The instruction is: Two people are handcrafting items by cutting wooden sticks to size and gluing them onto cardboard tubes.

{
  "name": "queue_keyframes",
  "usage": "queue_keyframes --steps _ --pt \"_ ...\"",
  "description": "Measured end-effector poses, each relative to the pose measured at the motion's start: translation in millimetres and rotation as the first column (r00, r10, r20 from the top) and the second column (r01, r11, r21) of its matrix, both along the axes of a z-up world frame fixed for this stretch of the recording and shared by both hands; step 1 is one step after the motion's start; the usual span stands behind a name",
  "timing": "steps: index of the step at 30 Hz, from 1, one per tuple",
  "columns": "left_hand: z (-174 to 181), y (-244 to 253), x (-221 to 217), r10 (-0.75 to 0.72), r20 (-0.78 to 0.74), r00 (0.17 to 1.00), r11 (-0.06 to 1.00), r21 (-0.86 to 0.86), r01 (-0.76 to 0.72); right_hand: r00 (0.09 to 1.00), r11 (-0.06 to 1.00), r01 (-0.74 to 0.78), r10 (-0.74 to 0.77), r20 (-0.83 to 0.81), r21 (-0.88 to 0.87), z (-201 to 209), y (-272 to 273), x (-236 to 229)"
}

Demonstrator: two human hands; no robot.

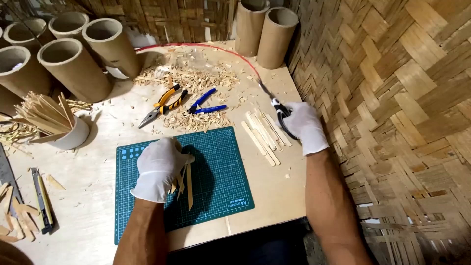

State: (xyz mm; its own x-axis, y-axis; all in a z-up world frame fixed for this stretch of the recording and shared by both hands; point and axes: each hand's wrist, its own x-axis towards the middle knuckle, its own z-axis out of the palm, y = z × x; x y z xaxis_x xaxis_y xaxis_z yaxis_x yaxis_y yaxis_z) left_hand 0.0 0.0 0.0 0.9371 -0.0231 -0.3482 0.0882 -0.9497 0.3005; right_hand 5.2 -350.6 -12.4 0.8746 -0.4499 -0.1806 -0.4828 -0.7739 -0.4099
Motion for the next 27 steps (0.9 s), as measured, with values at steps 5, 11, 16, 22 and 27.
queue_keyframes --steps 5,11,16,22,27 --pt "9 -22 -7 -0.001 0.078 0.997 0.997 -0.077 0.007 0.991 0.998 0.032 -0.039 -0.124 -0.060 -50 -25 20" --pt "3 -44 -5 -0.005 0.083 0.997 0.960 -0.279 0.028 0.989 1.000 -0.015 0.011 -0.149 -0.026 -59 -27 23" --pt "-2 -57 -12 0.043 0.156 0.987 0.887 -0.461 0.034 0.999 0.959 0.051 -0.043 -0.033 0.279 -7 5 -5" --pt "-23 -66 -12 0.116 -0.019 0.993 0.320 -0.946 -0.056 0.901 0.607 -0.334 -0.018 0.433 0.720 -9 30 -2" --pt "-41 -71 -6 0.163 -0.015 0.987 0.193 -0.980 -0.046 0.823 0.418 -0.524 0.025 0.568 0.742 -39 78 -2"
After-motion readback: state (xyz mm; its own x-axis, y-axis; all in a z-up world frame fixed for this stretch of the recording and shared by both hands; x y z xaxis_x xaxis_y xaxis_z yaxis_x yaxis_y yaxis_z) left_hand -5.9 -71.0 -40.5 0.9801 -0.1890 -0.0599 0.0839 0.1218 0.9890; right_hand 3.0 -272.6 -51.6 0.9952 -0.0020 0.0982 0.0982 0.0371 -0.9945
